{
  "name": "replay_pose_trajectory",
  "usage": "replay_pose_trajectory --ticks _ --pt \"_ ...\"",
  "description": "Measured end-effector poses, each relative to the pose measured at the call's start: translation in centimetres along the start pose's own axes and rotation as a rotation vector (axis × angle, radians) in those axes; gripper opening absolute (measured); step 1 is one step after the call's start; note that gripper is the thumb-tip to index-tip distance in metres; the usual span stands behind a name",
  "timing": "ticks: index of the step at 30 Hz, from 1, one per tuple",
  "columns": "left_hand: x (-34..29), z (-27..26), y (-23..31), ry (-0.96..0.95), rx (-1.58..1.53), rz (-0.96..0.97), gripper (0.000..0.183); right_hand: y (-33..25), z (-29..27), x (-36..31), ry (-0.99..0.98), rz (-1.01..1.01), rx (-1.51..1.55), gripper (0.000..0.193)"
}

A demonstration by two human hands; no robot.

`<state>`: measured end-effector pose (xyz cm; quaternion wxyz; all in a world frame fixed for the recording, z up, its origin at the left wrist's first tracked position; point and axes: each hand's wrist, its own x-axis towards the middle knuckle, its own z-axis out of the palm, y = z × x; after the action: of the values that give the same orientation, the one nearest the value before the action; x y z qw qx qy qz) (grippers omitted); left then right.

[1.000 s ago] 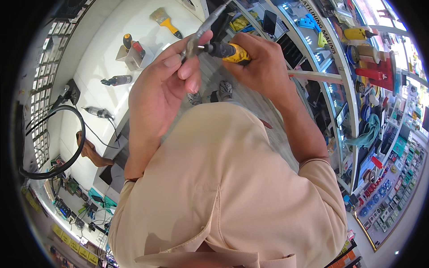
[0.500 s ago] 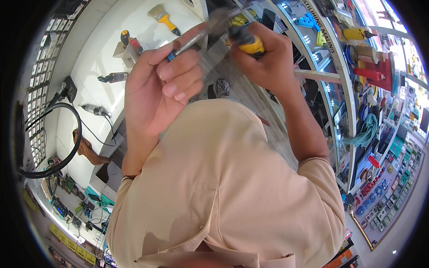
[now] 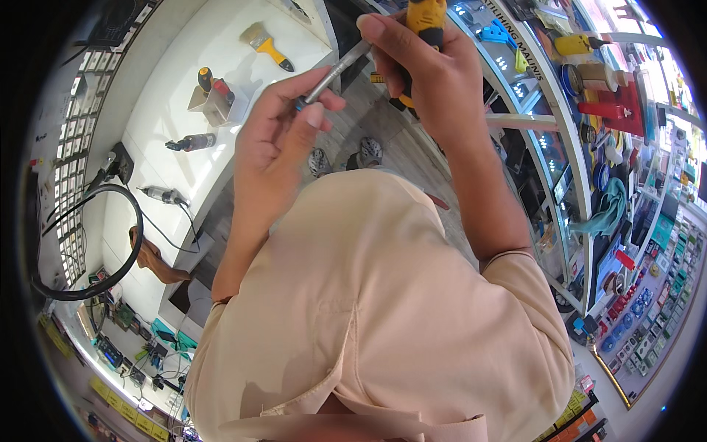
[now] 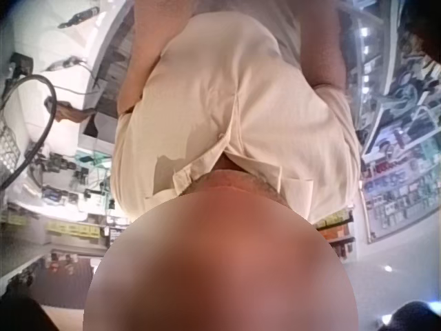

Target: The person uses a rotary tool to grind a small metal component with a blue cap, then switches to a different rotary tool to grind the metal jaws of a pair of scissors. The person holds the items with one hand while operating the tool with the other, rotating the items to access different surfaces.

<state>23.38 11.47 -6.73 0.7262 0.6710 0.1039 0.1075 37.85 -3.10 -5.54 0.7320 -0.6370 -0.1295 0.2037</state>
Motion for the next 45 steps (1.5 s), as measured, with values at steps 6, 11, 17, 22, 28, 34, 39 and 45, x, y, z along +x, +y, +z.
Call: replay_pose_trajectory --ticks 6,11,17,22,28,34,39,45 --pt "0.0 -0.1 0.0 -0.104 0.042 -0.083 0.034 -2.8 0.7 1.1 -0.017 0.161 -0.174 0.03" --pt "0.1 -0.1 0.5 -0.216 -0.257 -0.268 0.029 -3.6 2.1 1.1 -0.094 0.11 -0.257 0.034" --pt "0.5 -0.3 0.9 -0.213 -0.416 -0.311 0.027 -1.2 1.4 1.1 -0.035 -0.068 -0.142 0.027" --pt "0.6 -0.7 1.4 -0.105 -0.291 -0.195 0.025 -0.9 -2.1 -0.4 -0.127 -0.477 -0.824 0.016" --pt "0.7 -1.0 1.7 -0.127 -0.306 -0.178 0.025 -1.9 -4.2 0.2 -0.329 -0.732 -1.101 0.023" --pt "0.8 -0.9 2.1 -0.131 -0.314 -0.161 0.027 -3.2 -4.4 1.0 -0.335 -0.748 -1.245 0.02" --pt "0.8 -0.9 2.3 -0.105 -0.282 -0.148 0.027 -4.2 -4.6 1.7 -0.379 -0.817 -1.289 0.021" --pt "0.6 -0.4 2.6 -0.063 -0.312 -0.183 0.027 -4.5 -4.3 2.0 -0.396 -0.853 -1.307 0.019"
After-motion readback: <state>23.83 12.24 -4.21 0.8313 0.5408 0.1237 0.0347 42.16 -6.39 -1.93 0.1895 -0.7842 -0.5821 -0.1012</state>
